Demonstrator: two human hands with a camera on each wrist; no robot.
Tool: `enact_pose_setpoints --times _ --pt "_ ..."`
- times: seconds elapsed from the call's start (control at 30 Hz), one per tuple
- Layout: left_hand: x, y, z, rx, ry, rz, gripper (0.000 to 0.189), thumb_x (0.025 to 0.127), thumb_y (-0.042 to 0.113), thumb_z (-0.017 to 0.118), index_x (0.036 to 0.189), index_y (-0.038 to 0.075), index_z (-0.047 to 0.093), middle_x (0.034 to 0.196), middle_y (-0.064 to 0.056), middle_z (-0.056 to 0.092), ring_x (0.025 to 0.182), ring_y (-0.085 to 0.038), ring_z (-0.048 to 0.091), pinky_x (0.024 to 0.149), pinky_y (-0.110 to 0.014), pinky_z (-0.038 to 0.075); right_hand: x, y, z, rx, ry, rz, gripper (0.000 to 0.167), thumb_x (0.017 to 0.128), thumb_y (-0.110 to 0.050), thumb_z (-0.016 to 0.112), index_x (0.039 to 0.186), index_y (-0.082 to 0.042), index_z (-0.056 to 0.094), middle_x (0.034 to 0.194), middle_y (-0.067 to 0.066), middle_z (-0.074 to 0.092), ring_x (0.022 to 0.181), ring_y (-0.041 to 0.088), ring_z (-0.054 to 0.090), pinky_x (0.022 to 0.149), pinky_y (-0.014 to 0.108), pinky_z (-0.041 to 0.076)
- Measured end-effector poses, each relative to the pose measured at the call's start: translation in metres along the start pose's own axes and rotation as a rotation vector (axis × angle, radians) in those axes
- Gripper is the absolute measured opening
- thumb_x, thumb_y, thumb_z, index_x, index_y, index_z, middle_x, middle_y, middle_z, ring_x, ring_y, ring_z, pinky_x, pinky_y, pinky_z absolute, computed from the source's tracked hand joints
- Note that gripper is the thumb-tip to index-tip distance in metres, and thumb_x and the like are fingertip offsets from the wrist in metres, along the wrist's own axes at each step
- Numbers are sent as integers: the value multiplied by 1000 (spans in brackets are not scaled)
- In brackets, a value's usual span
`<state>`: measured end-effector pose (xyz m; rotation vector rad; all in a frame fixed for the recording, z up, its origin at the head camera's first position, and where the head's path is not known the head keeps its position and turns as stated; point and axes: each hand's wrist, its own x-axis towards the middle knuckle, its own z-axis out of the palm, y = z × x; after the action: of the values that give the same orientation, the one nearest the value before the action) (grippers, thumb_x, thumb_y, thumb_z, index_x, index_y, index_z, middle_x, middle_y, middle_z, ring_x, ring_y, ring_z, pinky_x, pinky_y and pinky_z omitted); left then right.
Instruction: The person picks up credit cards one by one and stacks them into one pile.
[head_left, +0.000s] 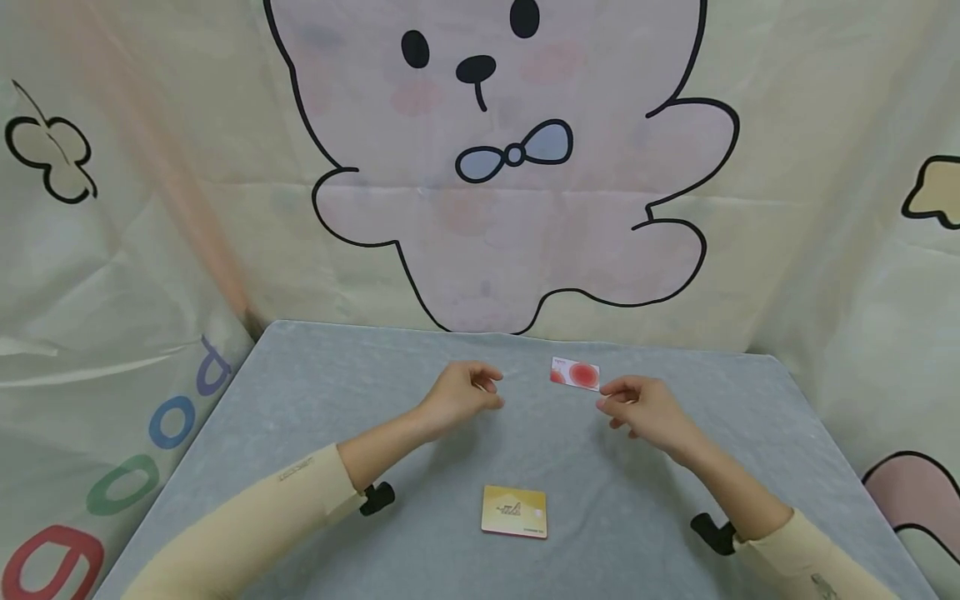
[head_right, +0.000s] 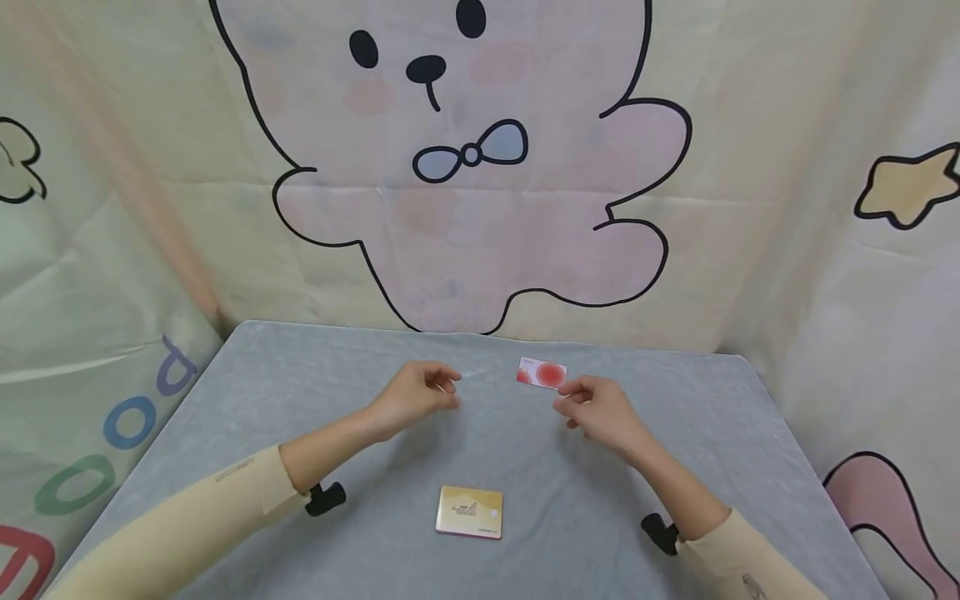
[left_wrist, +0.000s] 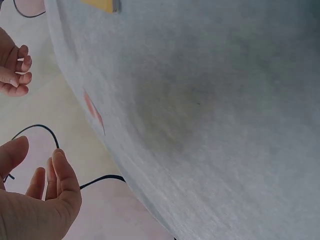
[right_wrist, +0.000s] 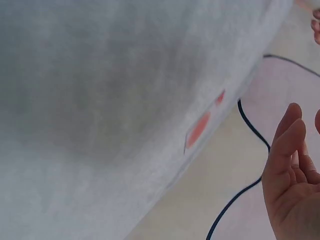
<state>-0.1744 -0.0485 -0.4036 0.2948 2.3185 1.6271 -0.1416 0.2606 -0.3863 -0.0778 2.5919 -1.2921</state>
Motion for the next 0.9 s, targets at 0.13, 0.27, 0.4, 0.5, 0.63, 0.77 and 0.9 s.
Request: enact_pose_setpoints --times 0.13,0.27,0.4,0.5,0.63,0.77,0.9 --pt "10 2 3 -6 23 -9 34 87 4 81 121 3 73 94 -6 67 87 -19 62 72 -28 53 9 0 -9 1 42 -8 40 102 -24 69 129 5 64 107 15 72 89 32 72 68 38 59" --pt "19 5 8 -2 26 -7 35 87 7 83 121 3 74 94 -5 67 88 -19 61 72 -28 52 16 4 -15 20 82 18 43 102 -27 68 131 4 63 109 15 72 94 34 72 71 39 59" --pt "28 6 13 -18 29 1 38 86 7 83 123 2 73 94 -6 67 87 -19 61 72 -27 51 24 11 -18 39 95 41 49 103 -29 67 140 2 59 118 19 70 101 37 71 75 38 60" --pt "36 3 18 -20 38 -8 41 86 6 83 125 1 72 93 -5 66 84 -18 60 71 -26 50 32 16 -18 48 92 39 57 104 -28 66 149 2 51 126 23 67 107 39 70 77 36 61" --pt "48 1 28 -19 35 -17 49 86 7 83 133 0 68 92 -5 66 80 -17 59 68 -25 49 40 23 -19 40 91 28 63 105 -26 64 156 4 42 127 24 67 111 42 68 77 35 60" --pt "60 -1 39 -31 49 -27 54 86 6 83 136 -2 65 91 -5 65 77 -16 58 65 -25 48 49 30 -18 30 85 30 64 104 -26 64 156 5 40 128 23 68 112 41 68 79 37 61" --pt "71 -5 44 -52 62 -64 55 86 5 83 138 0 65 92 -5 65 77 -16 59 66 -26 48 59 36 -17 26 72 43 67 103 -26 66 155 6 40 129 24 65 112 39 68 79 39 61"
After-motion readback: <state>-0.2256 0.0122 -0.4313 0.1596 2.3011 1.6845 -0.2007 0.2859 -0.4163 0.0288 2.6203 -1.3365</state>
